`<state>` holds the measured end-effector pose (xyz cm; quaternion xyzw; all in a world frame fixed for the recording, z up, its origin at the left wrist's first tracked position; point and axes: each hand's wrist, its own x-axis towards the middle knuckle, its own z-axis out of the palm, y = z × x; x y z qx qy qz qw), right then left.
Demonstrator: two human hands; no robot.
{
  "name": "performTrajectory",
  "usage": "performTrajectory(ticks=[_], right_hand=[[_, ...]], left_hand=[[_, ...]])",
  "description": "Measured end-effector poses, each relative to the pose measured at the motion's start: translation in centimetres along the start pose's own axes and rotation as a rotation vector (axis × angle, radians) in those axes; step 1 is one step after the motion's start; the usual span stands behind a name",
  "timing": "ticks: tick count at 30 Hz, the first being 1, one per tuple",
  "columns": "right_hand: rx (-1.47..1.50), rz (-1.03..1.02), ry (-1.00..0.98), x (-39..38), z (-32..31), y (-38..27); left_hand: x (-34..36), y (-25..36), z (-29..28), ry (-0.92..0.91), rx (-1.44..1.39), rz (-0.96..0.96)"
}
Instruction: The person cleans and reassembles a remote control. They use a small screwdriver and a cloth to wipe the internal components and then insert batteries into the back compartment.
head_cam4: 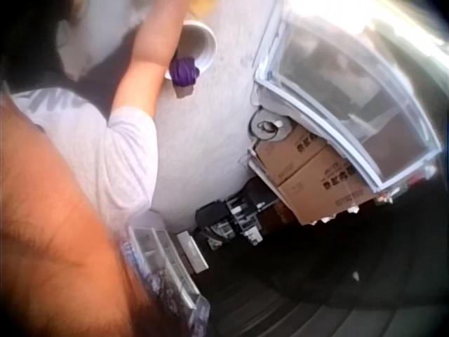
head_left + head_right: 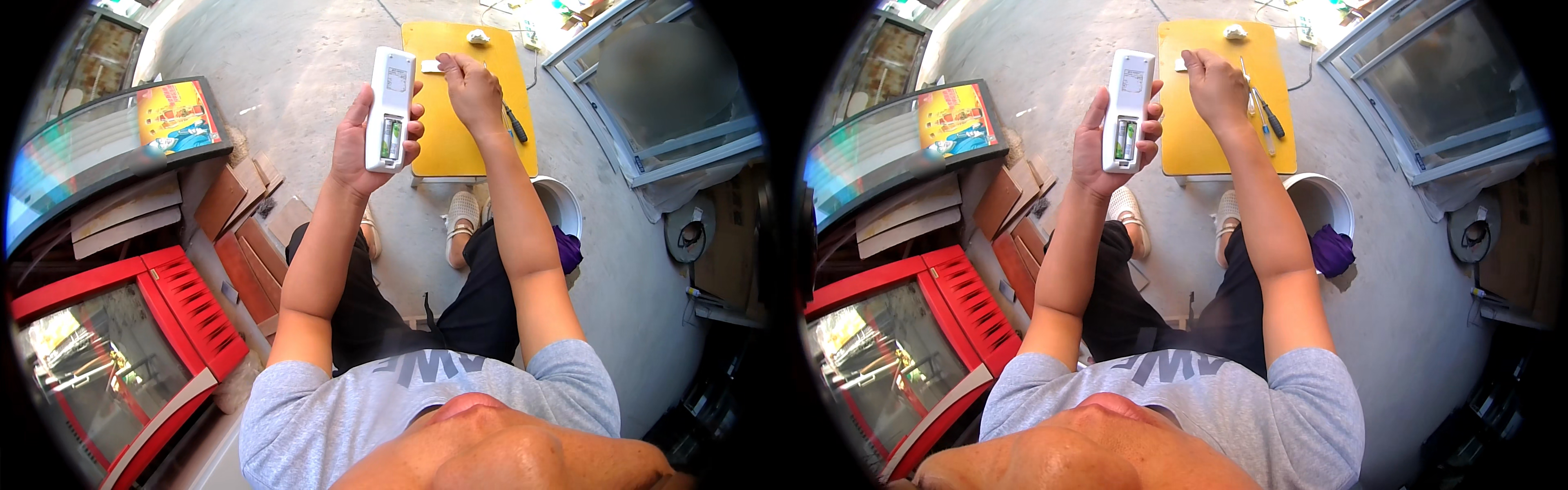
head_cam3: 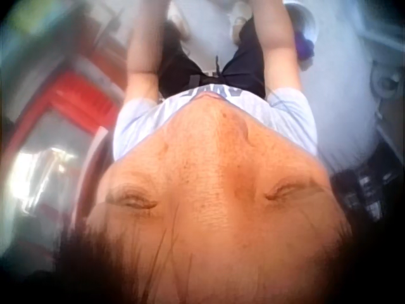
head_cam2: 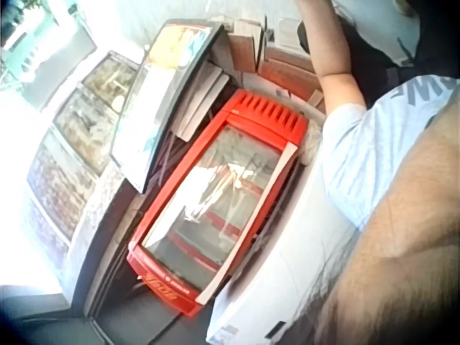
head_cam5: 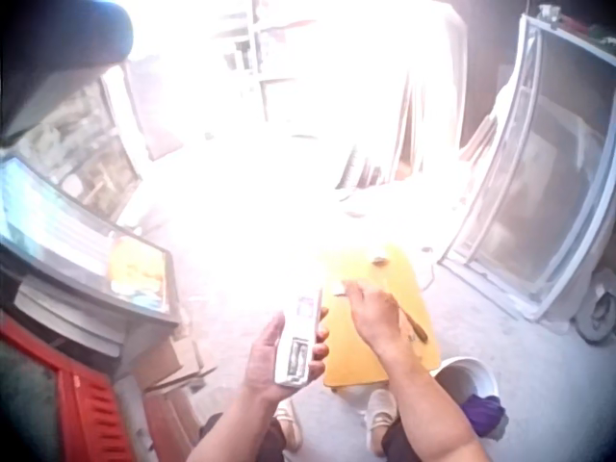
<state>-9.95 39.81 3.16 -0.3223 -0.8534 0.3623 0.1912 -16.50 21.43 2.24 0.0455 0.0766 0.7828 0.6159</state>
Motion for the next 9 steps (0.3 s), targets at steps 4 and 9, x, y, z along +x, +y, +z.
performTrajectory(ticks=[4, 9], right_hand=[[0.341, 0.02, 0.064, -0.1, -0.1, -1.5], [0.862, -0.136, -0.018, -0.7, 1.9, -1.9]], left_hand=[[0.2, 0.6, 0.1, -0.03, 0.062, 0.02], [-0.1, 1.3, 0.7, -0.047, 0.096, 0.019]])
